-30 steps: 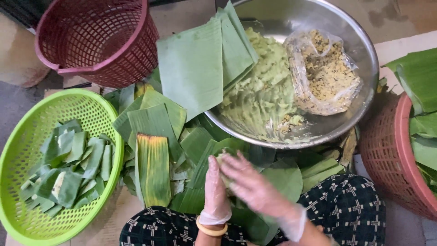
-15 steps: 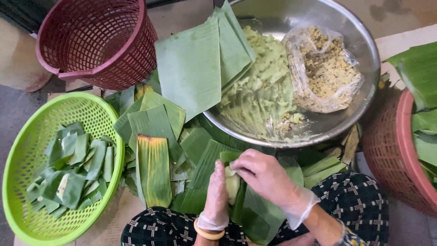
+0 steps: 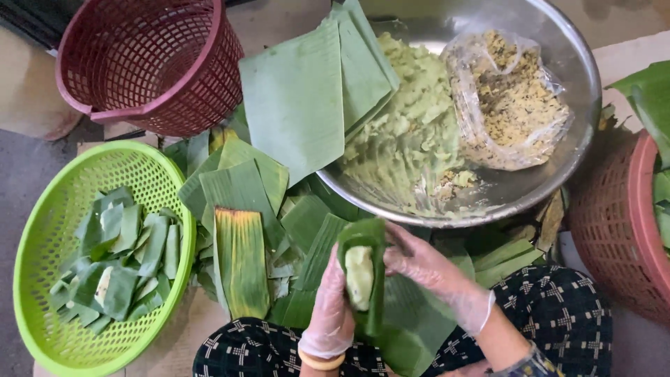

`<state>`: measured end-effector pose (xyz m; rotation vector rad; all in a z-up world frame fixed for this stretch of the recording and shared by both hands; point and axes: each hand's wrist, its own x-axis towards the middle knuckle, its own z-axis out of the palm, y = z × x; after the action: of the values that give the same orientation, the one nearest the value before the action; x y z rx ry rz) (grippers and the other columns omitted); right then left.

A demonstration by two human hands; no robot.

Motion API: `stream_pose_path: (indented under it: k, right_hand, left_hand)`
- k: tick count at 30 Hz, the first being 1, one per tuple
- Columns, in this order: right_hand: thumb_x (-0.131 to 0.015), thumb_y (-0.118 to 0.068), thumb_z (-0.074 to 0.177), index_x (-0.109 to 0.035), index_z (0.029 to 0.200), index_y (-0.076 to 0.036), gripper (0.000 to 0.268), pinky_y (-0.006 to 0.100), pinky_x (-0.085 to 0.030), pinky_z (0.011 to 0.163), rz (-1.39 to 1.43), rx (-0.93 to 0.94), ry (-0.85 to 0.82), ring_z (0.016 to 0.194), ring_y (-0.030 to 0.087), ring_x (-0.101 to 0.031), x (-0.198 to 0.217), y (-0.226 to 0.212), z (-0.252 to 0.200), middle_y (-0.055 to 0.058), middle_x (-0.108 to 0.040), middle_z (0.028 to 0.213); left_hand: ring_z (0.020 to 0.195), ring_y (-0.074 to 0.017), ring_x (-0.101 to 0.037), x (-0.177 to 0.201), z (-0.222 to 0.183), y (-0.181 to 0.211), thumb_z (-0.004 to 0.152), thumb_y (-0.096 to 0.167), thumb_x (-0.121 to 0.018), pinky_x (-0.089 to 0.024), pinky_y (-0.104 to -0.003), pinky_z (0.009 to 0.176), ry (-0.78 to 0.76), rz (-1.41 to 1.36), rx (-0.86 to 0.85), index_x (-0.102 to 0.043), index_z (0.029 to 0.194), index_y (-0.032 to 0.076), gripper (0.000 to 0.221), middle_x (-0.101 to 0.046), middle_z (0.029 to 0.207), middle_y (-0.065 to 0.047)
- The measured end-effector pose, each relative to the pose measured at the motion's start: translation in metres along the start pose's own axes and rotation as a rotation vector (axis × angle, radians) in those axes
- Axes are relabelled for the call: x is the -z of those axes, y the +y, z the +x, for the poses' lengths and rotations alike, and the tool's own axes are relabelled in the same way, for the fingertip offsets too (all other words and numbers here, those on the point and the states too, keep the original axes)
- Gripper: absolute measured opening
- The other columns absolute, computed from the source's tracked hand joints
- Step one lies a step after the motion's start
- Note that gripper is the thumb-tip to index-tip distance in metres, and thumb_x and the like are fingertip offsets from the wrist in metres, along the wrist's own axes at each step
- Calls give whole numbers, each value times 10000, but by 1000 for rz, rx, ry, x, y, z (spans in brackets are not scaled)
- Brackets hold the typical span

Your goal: The person is portioning green dough onto banana leaves, adding a filling, and folding the leaves to create wrapped food items.

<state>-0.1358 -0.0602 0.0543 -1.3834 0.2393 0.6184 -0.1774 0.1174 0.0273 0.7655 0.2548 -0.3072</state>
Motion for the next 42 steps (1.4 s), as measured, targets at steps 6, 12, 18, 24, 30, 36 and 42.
stream_pose_path:
  k: [6,12,18,24,30,36,42]
  right_hand:
    - [-800,-249,690,-612,1225,7,622,278,-466,729,-181,21,-235,781,176,-591,20,-15,7,82,-685,857]
    - [-682,-26,792,-813,898,-97,183,195,-416,545,-621,151,-49,554,81,-532,11,-25,0,2,-725,730]
    - [-645,-48,838,-710,964,-118,158,424,-381,1133,-1041,846,407,1263,256,-546,-13,0,-18,56,-671,1251]
    - [-615,-244,836,-479,1451,-147,637,693,-125,1161,-1492,814,378,1518,360,-153,-43,82,-22,42,-399,1586]
    - [-545,-156,927,-341,1533,-184,640,582,-119,1184,-789,545,146,1517,334,-89,-32,52,-18,60,-142,1675]
    - [-790,-360,647,-307,1525,-97,1036,446,-386,1158,137,0,134,1413,331,-452,-17,67,-11,186,-450,1552]
    - [-748,-8,788,-657,1136,-5,360,272,-573,703,59,162,211,821,167,-671,-35,59,-10,107,-709,1054]
  left_hand:
    - [996,-180,-639,16,-11,7,944,442,-517,-504,-307,892,-21,336,177,-603,1349,14,596,-708,1159,-127]
    - [652,-88,-481,16,-15,1,919,584,-514,-334,-228,591,-110,503,261,-698,1059,9,619,-607,786,-8]
    - [1083,-216,-568,-2,-17,-6,996,356,-465,-434,-372,975,130,89,245,-619,1358,-18,543,-649,1265,-149]
    - [1381,-290,-560,2,-6,-42,990,418,-396,-409,-400,1174,203,69,25,-565,1418,-45,653,-595,1506,-198]
    - [987,-223,-608,6,-2,-35,1009,341,-480,-482,-355,857,138,-12,-58,-604,1371,6,508,-676,1219,-152]
    - [1061,-278,-663,-27,-2,-6,886,381,-614,-495,-412,970,257,167,-65,-641,1254,-51,568,-715,1190,-184]
    - [783,-187,-585,-5,21,-37,962,283,-642,-488,-323,733,404,148,-146,-645,1113,-45,361,-648,925,-105]
